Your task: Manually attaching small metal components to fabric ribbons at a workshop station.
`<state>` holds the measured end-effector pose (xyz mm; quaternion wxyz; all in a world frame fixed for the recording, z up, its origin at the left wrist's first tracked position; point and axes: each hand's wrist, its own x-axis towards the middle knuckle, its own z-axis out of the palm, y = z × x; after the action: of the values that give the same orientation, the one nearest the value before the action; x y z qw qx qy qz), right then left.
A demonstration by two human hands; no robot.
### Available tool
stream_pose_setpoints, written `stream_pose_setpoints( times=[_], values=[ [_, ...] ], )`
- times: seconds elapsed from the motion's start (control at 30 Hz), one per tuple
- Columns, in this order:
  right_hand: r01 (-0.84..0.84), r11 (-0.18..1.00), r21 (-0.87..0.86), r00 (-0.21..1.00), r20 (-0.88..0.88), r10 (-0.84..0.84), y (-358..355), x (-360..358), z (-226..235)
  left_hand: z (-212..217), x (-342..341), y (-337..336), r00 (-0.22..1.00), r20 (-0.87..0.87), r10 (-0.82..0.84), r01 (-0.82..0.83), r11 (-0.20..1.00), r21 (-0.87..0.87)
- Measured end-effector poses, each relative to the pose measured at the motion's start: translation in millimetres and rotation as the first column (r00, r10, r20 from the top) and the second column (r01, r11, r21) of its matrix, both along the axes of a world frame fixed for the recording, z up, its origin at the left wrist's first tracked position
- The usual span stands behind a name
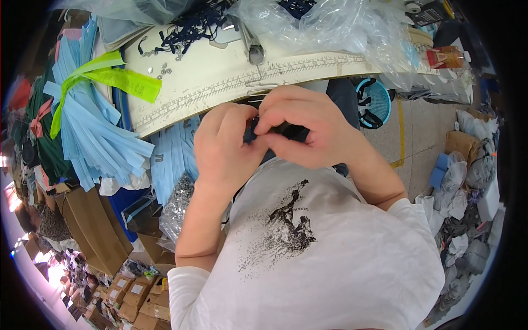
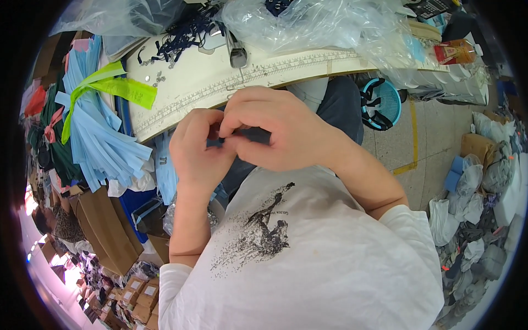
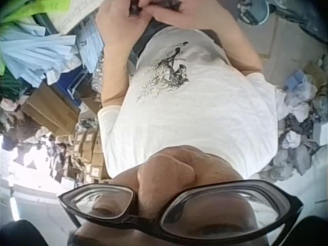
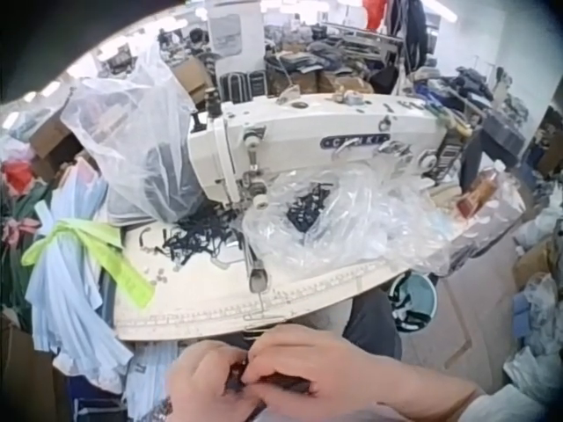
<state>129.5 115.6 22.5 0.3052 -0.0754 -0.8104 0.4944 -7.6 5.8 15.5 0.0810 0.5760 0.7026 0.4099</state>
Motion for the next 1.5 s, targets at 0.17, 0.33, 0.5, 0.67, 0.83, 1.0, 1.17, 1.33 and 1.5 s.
stream_pose_setpoints(
  times=[0.17, 0.33, 0.5, 0.67, 0.83, 1.0, 1.17, 1.33, 1.5],
  values=[
    [-0.013, 0.994, -0.106, 0.985, 0.168, 0.031, 0.0, 0.4, 4.3, 0.0, -0.4, 1.1, 0.995, -0.100, -0.021, 0.011, 0.996, -0.093],
    [0.013, 0.998, -0.059, 0.978, 0.209, 0.000, 2.9, 1.3, 0.5, -1.2, -0.3, 1.7, 1.000, -0.004, 0.008, -0.009, 0.990, -0.142],
    [0.116, 0.884, -0.453, 0.988, 0.145, -0.056, 7.4, 9.1, -3.7, -6.4, -8.8, -4.4, 0.874, 0.480, -0.074, 0.130, 0.988, -0.085],
    [0.163, 0.850, -0.500, 0.986, 0.117, -0.119, 3.9, 6.3, -6.6, -1.0, -3.0, -5.5, 0.446, 0.892, -0.070, 0.135, 0.991, 0.010],
    [0.183, 0.976, -0.120, 0.983, -0.008, -0.185, 7.3, 4.2, -10.5, -4.2, -1.9, -5.4, 0.484, 0.875, -0.024, 0.069, 0.998, -0.010],
    [0.022, 0.732, -0.681, 0.999, -0.016, -0.045, 7.8, 4.8, -11.8, -5.6, 2.9, -4.9, 0.520, 0.854, 0.011, 0.014, 1.000, -0.022],
    [-0.031, 0.688, -0.725, 0.999, 0.008, 0.054, 8.8, 3.4, -13.4, -8.8, 1.8, -7.3, 0.613, 0.790, -0.030, 0.046, 0.999, 0.002],
    [-0.044, 0.620, -0.783, 0.999, -0.038, 0.023, 9.4, 4.3, -14.7, -10.4, 1.3, -2.9, 0.655, 0.755, -0.034, 0.021, 0.999, 0.027],
    [-0.018, 0.616, -0.788, 1.000, -0.013, 0.012, 10.3, 5.2, -11.9, -17.7, -2.5, -2.3, 0.747, 0.659, -0.091, 0.014, 0.993, 0.121]
  ],
)
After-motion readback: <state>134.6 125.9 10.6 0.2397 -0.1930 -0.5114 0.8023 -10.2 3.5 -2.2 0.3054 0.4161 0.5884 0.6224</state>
